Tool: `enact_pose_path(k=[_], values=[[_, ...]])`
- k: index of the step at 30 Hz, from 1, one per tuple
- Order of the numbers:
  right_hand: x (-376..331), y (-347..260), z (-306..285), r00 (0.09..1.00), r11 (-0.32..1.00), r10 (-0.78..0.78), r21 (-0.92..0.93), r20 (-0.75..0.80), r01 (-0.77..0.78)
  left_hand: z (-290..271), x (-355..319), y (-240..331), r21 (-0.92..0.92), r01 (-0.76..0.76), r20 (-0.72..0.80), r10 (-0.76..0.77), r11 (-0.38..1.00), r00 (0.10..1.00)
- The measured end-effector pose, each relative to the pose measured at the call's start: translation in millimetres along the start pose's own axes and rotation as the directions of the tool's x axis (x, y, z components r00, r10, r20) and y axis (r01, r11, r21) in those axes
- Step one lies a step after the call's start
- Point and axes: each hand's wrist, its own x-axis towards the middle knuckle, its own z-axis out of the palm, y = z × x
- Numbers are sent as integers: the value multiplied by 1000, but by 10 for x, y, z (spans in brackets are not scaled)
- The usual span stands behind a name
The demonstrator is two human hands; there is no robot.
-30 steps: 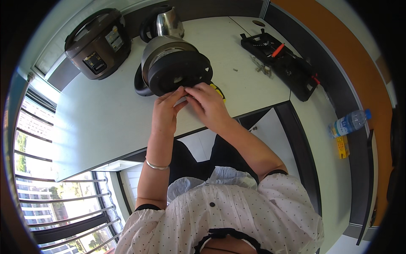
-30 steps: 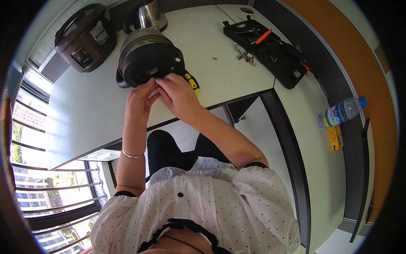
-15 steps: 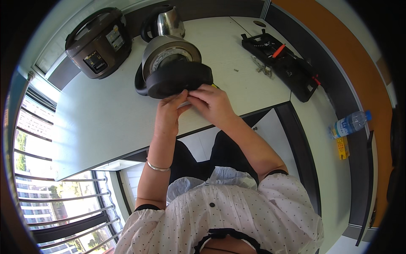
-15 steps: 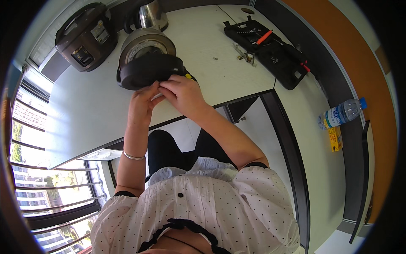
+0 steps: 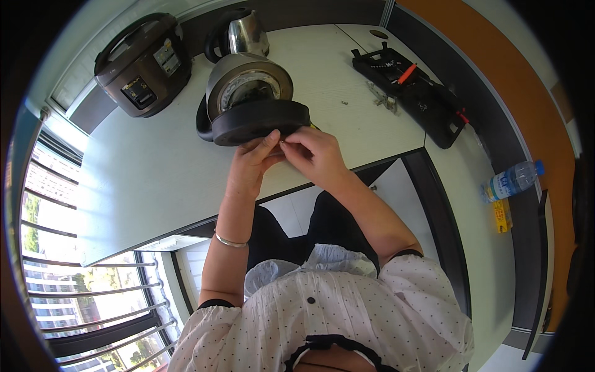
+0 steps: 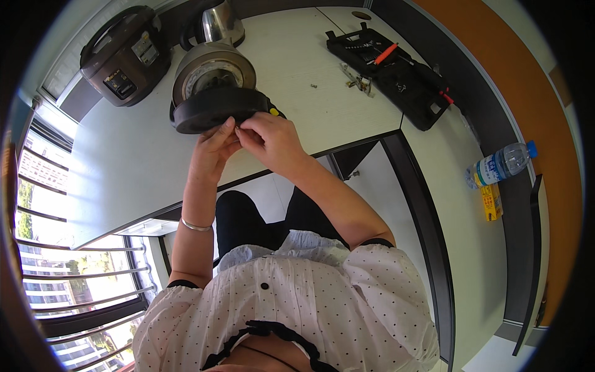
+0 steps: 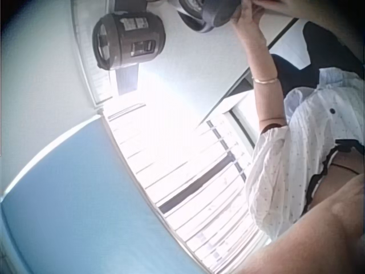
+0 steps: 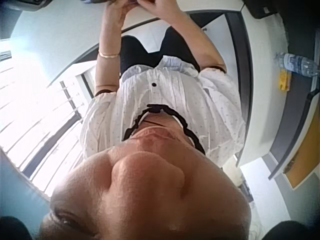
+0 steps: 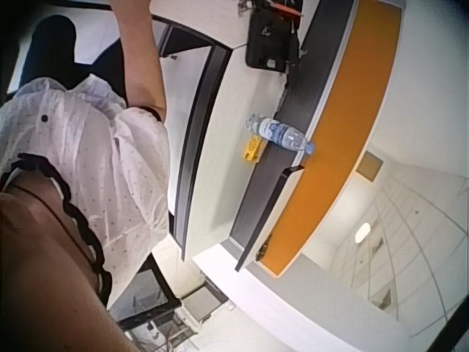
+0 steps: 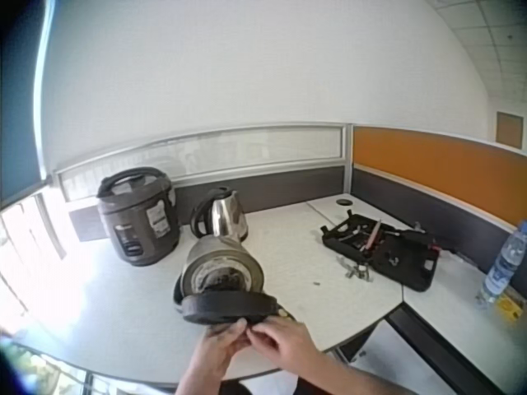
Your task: The person uses a screwdriver to remove screws from the base of an electric kettle. After removing the screws, the person detaches the base cover and inspects the internal wiring.
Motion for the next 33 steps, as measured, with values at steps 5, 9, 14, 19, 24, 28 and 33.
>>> enact_pose_path(k=[5,9,14,19,24,28,33], values=[[-64,-88,-156,997,1000,20,-3,76,-20,-46,39,-50,-29,-27,2,27,999,1000],[-106,-47,-368,998,998,54,-13,38,-53,-168,62,-167,-12,-61,12,61,998,998],[-12,353,-613,953,902,303,-324,-1,-287,-197,8,-221,43,-181,81,177,983,981],[74,678,-769,900,734,421,-624,112,-266,-221,10,-248,32,-182,94,179,983,979],[138,868,-764,896,669,441,-685,52,-289,-228,9,-254,30,-205,100,201,978,974],[133,1009,-774,898,667,436,-650,-58,-366,-207,6,-259,46,-206,83,201,978,976],[106,949,-756,913,697,386,-608,-130,-381,-192,-10,-272,23,-198,57,196,980,979]])
